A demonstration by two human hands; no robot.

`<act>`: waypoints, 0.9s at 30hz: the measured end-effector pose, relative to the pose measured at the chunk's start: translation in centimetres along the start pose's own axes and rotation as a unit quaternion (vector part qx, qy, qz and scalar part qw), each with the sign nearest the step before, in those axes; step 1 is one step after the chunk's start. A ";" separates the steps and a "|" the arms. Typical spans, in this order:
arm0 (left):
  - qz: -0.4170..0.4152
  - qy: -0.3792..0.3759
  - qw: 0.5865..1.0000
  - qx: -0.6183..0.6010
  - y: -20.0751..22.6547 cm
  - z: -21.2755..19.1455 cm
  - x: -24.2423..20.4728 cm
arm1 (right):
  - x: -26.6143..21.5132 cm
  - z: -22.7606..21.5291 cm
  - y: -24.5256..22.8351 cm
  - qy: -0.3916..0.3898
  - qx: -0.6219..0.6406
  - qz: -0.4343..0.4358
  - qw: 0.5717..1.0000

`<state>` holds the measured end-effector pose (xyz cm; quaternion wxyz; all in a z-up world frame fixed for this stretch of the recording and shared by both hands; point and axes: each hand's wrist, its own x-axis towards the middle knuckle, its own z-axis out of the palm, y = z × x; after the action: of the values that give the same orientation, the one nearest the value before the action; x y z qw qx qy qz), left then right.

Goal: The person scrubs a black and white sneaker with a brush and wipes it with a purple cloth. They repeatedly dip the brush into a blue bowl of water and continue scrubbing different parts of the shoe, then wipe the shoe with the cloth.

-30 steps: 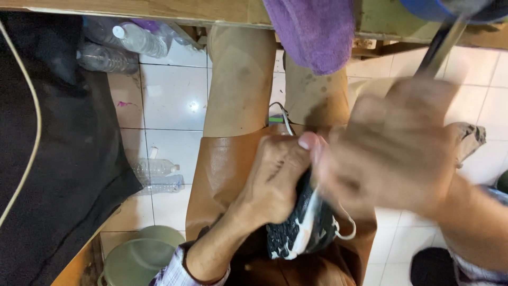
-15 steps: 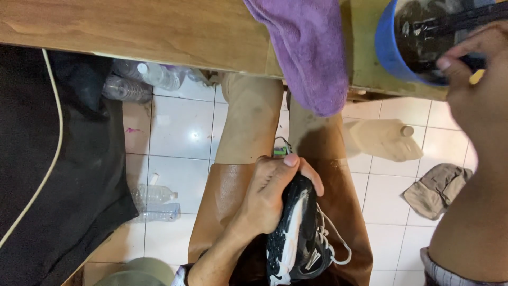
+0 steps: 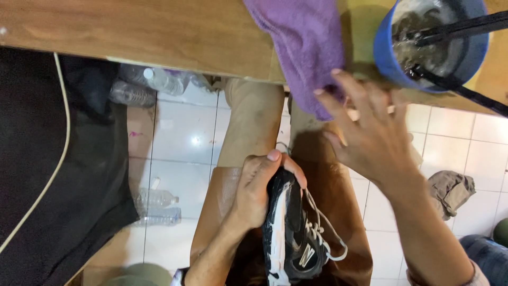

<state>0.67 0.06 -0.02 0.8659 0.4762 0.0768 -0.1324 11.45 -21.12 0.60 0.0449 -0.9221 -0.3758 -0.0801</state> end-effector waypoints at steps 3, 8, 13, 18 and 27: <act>-0.013 0.003 1.000 -0.006 -0.3 -0.1 0.2 | 0.3 1.6 0.9 0.043 -0.188 -0.037 0.981; 0.005 0.002 1.000 0.008 -0.4 -0.4 0.0 | -4.6 0.2 2.4 0.278 0.025 0.022 0.960; 0.046 -0.001 0.998 0.043 -2.1 -1.2 0.4 | -4.6 -4.9 -9.8 0.171 0.401 0.326 0.839; -0.027 0.088 0.992 -0.086 -10.1 -3.9 0.9 | -4.2 -3.7 -14.5 0.019 0.293 0.043 0.955; -0.077 0.240 0.967 0.017 -14.2 -6.4 1.5 | -7.1 -3.8 -17.3 0.061 0.232 0.029 0.970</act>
<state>-2.27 -1.99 -15.24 0.8010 0.5011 0.3171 -0.0818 -6.05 -14.19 3.44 0.2828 -0.8905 -0.3536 -0.0454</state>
